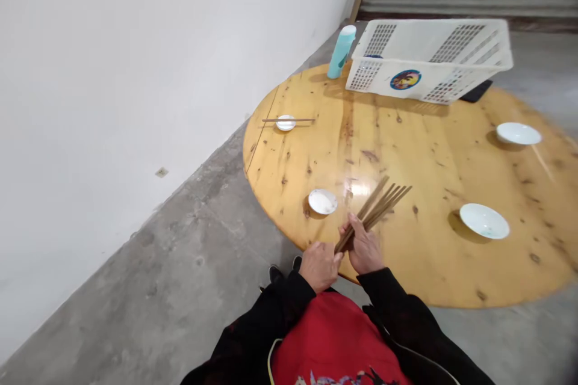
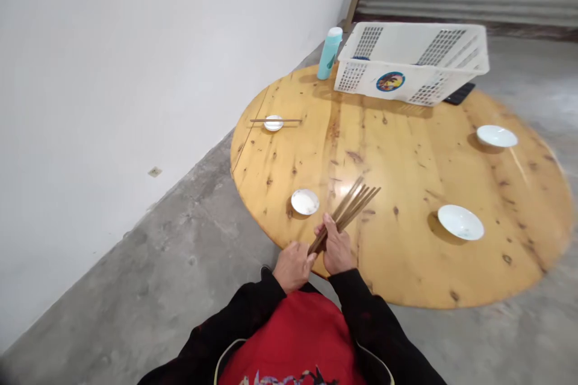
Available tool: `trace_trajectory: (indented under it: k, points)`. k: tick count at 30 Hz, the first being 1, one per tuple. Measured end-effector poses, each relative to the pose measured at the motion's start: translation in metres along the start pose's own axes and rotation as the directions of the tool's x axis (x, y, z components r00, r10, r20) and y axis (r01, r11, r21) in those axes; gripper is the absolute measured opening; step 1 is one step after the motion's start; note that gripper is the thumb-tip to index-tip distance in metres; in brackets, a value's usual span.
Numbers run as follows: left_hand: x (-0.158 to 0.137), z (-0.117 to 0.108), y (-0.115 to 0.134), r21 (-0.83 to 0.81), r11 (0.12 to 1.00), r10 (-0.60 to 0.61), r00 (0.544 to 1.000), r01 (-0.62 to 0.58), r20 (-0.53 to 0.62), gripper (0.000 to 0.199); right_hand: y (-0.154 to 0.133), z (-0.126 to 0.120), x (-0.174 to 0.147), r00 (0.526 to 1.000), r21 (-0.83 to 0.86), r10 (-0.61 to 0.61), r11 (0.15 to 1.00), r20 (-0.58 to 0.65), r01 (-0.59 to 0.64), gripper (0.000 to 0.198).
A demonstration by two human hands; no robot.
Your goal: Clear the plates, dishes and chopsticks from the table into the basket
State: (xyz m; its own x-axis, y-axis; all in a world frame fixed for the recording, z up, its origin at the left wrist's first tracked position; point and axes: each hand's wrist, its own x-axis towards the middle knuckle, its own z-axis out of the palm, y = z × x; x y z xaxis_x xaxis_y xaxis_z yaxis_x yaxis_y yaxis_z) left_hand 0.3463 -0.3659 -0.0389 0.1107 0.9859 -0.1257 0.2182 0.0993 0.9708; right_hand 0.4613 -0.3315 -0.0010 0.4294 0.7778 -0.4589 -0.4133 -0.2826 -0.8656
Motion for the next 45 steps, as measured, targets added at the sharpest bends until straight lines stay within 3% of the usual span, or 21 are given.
trace_trajectory:
  k: [3, 6, 10, 13, 18, 23, 28, 32, 35, 38, 41, 45]
  points:
    - [0.011, -0.022, 0.006, 0.17, 0.982, 0.074, 0.994, -0.087, 0.079, 0.028, -0.008, 0.024, -0.001, 0.992, 0.116, -0.049, 0.993, 0.112, 0.036, 0.047]
    - [0.021, -0.043, 0.006, 0.275, 0.961, 0.038, 0.999, -0.038, 0.005, 0.025, -0.016, 0.043, 0.005, 0.972, 0.209, -0.053, 0.978, 0.23, 0.004, 0.044]
    - [0.023, -0.059, -0.007, 0.293, 0.955, -0.031, 0.998, 0.045, -0.051, 0.021, -0.029, 0.047, 0.023, 0.969, 0.258, -0.16, 0.96, 0.191, 0.107, 0.035]
    - [0.015, -0.061, -0.021, 0.265, 0.959, -0.108, 0.994, 0.104, -0.001, 0.025, -0.038, 0.039, 0.04, 0.968, 0.281, -0.234, 0.939, 0.096, 0.199, 0.031]
    - [0.001, -0.053, -0.025, 0.17, 0.977, -0.156, 0.978, 0.131, 0.142, 0.035, -0.046, 0.034, 0.06, 0.979, 0.331, -0.187, 0.932, 0.081, 0.15, 0.03]
    - [-0.003, -0.042, -0.014, 0.197, 0.959, -0.223, 0.971, 0.202, 0.087, 0.035, -0.048, 0.036, 0.073, 0.98, 0.346, -0.179, 0.928, 0.083, 0.14, 0.032]
    - [0.011, -0.041, -0.009, 0.227, 0.936, -0.254, 0.963, 0.268, -0.089, 0.029, -0.042, 0.006, 0.094, 0.932, 0.072, -0.353, 0.931, -0.083, 0.359, 0.026]
    - [0.038, -0.041, 0.003, 0.221, 0.948, -0.186, 0.963, 0.227, -0.193, 0.029, -0.014, -0.034, 0.11, 0.875, -0.205, -0.445, 0.89, -0.19, 0.408, 0.033]
    - [0.056, -0.039, 0.012, 0.211, 0.959, -0.143, 0.966, 0.189, -0.214, 0.029, 0.013, -0.055, 0.12, 0.84, -0.319, -0.521, 0.83, -0.152, 0.458, 0.038]
    - [0.07, -0.036, 0.018, 0.24, 0.957, -0.122, 0.977, 0.162, -0.175, 0.027, 0.034, -0.066, 0.128, 0.837, -0.376, -0.541, 0.795, -0.085, 0.475, 0.044]
    - [0.08, -0.035, 0.022, 0.278, 0.945, -0.134, 0.98, 0.171, -0.149, 0.025, 0.044, -0.07, 0.134, 0.842, -0.42, -0.538, 0.774, -0.043, 0.473, 0.05]
    - [0.095, -0.035, 0.031, 0.31, 0.932, -0.132, 0.972, 0.188, -0.192, 0.022, 0.046, -0.072, 0.137, 0.813, -0.422, -0.582, 0.73, 0.031, 0.538, 0.052]
